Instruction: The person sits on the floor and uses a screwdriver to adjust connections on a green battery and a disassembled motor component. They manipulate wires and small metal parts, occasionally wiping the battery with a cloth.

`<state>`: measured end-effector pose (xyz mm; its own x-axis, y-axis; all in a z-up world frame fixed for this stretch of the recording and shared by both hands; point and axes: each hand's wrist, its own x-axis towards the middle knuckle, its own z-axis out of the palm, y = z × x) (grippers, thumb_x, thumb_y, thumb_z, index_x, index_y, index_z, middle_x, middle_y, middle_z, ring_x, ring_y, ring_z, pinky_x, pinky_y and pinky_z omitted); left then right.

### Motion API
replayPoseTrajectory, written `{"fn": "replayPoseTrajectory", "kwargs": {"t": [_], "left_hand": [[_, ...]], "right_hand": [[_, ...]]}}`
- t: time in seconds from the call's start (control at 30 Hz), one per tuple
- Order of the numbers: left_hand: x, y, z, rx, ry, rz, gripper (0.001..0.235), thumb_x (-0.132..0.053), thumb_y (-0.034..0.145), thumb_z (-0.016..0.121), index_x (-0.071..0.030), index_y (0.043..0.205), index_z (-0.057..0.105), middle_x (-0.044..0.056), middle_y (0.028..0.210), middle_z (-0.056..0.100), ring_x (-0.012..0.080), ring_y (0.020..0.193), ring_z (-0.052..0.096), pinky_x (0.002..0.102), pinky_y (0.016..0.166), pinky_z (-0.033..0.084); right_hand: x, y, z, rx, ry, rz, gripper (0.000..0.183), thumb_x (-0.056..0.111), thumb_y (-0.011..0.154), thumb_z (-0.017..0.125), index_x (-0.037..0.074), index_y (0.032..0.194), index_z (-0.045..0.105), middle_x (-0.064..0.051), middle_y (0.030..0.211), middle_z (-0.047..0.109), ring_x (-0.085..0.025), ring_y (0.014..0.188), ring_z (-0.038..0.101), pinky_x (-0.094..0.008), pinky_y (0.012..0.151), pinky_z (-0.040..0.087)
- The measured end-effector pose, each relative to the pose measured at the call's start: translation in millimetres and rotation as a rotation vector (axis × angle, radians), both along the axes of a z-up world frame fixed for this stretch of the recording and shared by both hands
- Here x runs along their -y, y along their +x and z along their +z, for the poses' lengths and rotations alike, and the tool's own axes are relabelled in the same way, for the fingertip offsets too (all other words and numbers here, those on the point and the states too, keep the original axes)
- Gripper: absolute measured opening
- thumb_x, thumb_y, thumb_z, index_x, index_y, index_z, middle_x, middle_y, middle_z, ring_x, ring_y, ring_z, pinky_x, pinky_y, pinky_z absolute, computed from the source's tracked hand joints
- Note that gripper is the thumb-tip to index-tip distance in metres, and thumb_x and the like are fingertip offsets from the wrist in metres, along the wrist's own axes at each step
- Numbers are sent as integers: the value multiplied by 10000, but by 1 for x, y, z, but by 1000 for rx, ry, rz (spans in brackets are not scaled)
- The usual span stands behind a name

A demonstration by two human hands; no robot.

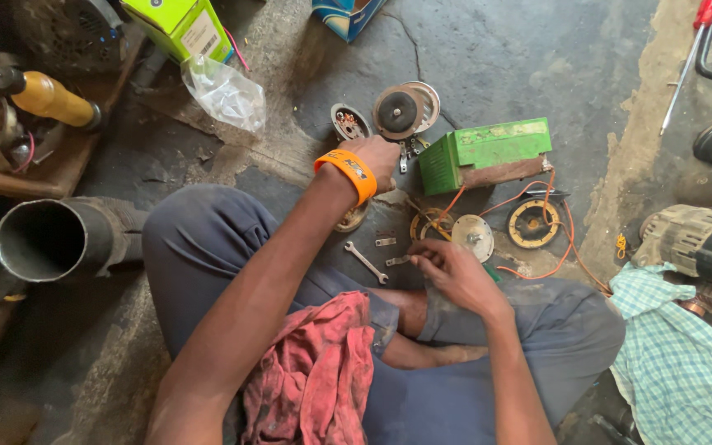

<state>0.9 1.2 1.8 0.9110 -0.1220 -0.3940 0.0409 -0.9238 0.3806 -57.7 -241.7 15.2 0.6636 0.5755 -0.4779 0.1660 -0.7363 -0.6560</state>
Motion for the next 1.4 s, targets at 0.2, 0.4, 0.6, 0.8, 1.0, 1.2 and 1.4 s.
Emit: {"fn": "replayPoseTrajectory", "kwargs": {"t": [0.2,0.4,0.6,0.8,1.0,1.2,1.4], "left_hand": [[-8,1,-1,25,-28,37,351,-288,833,785,-68,1097,714,194,1128,716,366,1096,683,469,903,564],[-15,4,-4,91,29,25,240,-85,881,685,-41,1111,740,236,1182,701,384,1126,682,467,923,573],[-17,1,1,70,122,68,284,-97,820,713,-65,1102,729,202,1221,661,386,1196,606,502,926,539],[-20,0,7,37,106,87,249,-85,861,687,-59,1102,745,211,1206,692,389,1184,641,498,928,562],[-16,3,1,81,76,63,216,-71,889,664,-53,1078,769,233,1136,728,388,1108,699,474,922,579],[-7,-1,-34,-16,96,48,234,-137,913,647,-80,1112,759,197,1162,716,365,1108,694,477,902,582],[-1,3,-54,-116,102,-2,271,-150,943,639,-81,1183,746,198,1219,710,355,1139,695,462,918,586]], "right_hand": [[13,1,1,-97,-14,-3,258,241,954,654,67,1134,718,-45,758,661,-111,671,579,-305,606,486],[30,2,-8,-237,162,-155,290,195,960,612,42,1191,698,8,880,710,-85,785,634,-259,697,530],[30,-8,-15,-208,142,-153,289,212,965,646,33,1185,700,-21,865,702,-95,788,643,-278,703,531],[25,-9,-11,-156,101,-109,293,227,965,640,41,1182,704,-33,864,713,-112,778,652,-289,703,534],[25,-9,-12,-163,129,-138,288,214,961,633,30,1170,704,-26,880,718,-109,790,659,-285,714,542],[28,-8,-23,-226,134,-139,274,199,975,626,1,1142,717,-23,887,722,-100,807,661,-276,727,546],[46,-3,-37,-256,194,-174,259,178,985,620,-2,1141,721,-17,894,718,-90,810,653,-257,716,535]]}}
